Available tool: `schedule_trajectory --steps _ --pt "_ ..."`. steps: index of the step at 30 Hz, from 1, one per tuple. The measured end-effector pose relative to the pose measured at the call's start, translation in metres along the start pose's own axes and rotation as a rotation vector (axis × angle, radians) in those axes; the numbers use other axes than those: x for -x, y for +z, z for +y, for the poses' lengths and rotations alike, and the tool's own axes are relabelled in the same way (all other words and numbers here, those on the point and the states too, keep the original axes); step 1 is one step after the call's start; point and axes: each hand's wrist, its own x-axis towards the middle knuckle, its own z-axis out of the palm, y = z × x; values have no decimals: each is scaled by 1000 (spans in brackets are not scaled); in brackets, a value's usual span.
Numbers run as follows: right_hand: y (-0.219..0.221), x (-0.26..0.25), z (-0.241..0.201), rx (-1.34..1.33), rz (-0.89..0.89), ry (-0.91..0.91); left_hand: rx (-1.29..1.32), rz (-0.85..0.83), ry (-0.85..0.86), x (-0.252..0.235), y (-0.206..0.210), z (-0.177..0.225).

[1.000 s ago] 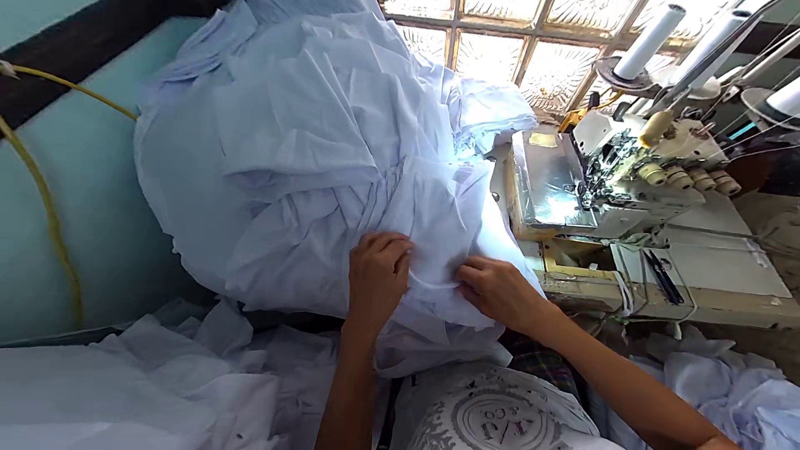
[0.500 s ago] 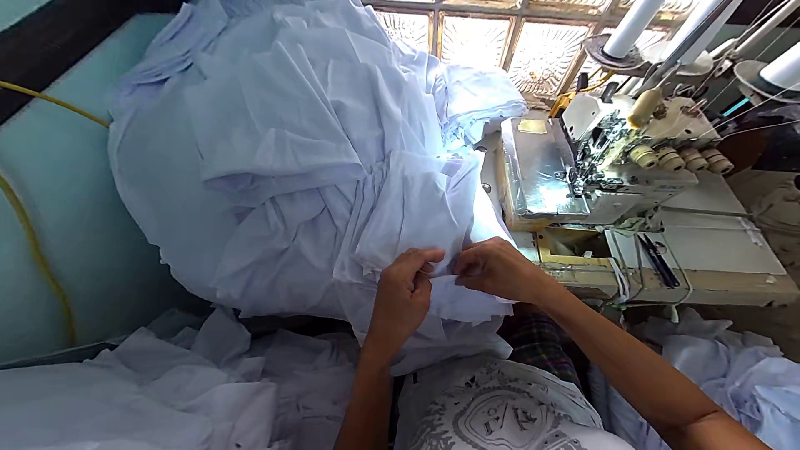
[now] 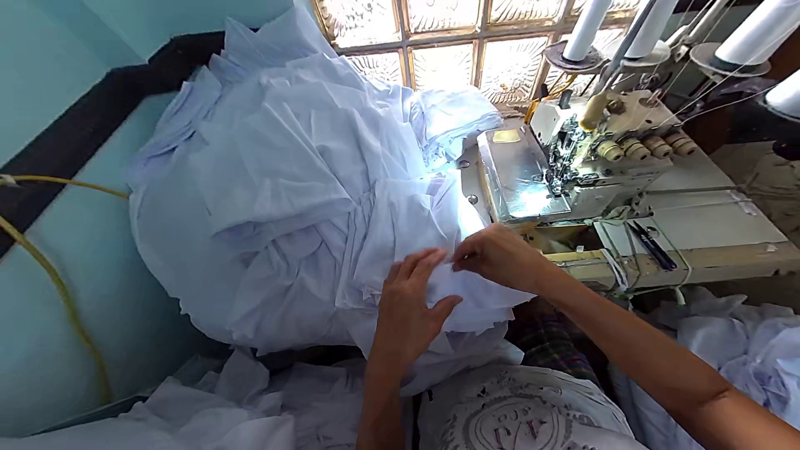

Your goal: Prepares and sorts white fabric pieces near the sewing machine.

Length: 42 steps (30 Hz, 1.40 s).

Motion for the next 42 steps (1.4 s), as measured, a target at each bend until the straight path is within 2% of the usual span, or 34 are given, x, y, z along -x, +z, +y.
schedule_trajectory --steps 4,8,12,15,17,20,21,23,25,28,30,32,33,34,35,36,37,39,40,42 --pt "-12 6 -21 194 226 -54 -104 124 16 -27 8 17" --pt "-13 11 -15 231 322 -57 -117 203 80 -34 19 15" --pt "-9 13 -16 242 426 -111 -138 310 -55 -39 23 15" --pt "-12 12 -22 193 485 -150 -169 403 -64 -48 28 18" --pt "-27 16 -21 -80 446 -148 -186 442 -65 -56 31 12" --pt "-56 37 -9 -1059 237 -86 -180 454 -91 -64 27 8" --pt "-61 48 0 -1306 210 -103 -180 430 -113 -67 24 12" --pt "-68 64 12 -1622 318 -114 -213 355 -141 -71 19 18" --pt "-72 71 17 -1712 539 -25 -170 218 -125 -74 17 22" --pt "-74 70 35 -1580 714 119 105 -82 -107 -72 16 28" --pt "-67 65 44 -1488 713 224 619 -158 -216 -65 21 42" --pt "-47 56 47 -1441 651 273 1179 -153 -293 -54 25 64" --pt "-31 50 53 -1401 610 203 1384 -171 -241 -49 26 75" --pt "-12 41 66 -1346 566 98 1550 -243 -113 -43 28 85" --pt "3 31 78 -1272 527 13 1663 -360 35 -39 31 95" --pt "11 21 75 -1242 496 47 1729 -528 154 -36 33 105" --pt "13 16 68 -1238 451 94 1718 -715 217 -36 34 112" --pt "0 17 71 -1170 354 -69 1411 -1003 296 -49 30 111" --pt "-24 22 64 -1051 358 -133 1111 -1047 369 -63 19 109" --pt "-76 28 52 -868 450 -149 360 -926 412 -89 -16 110"
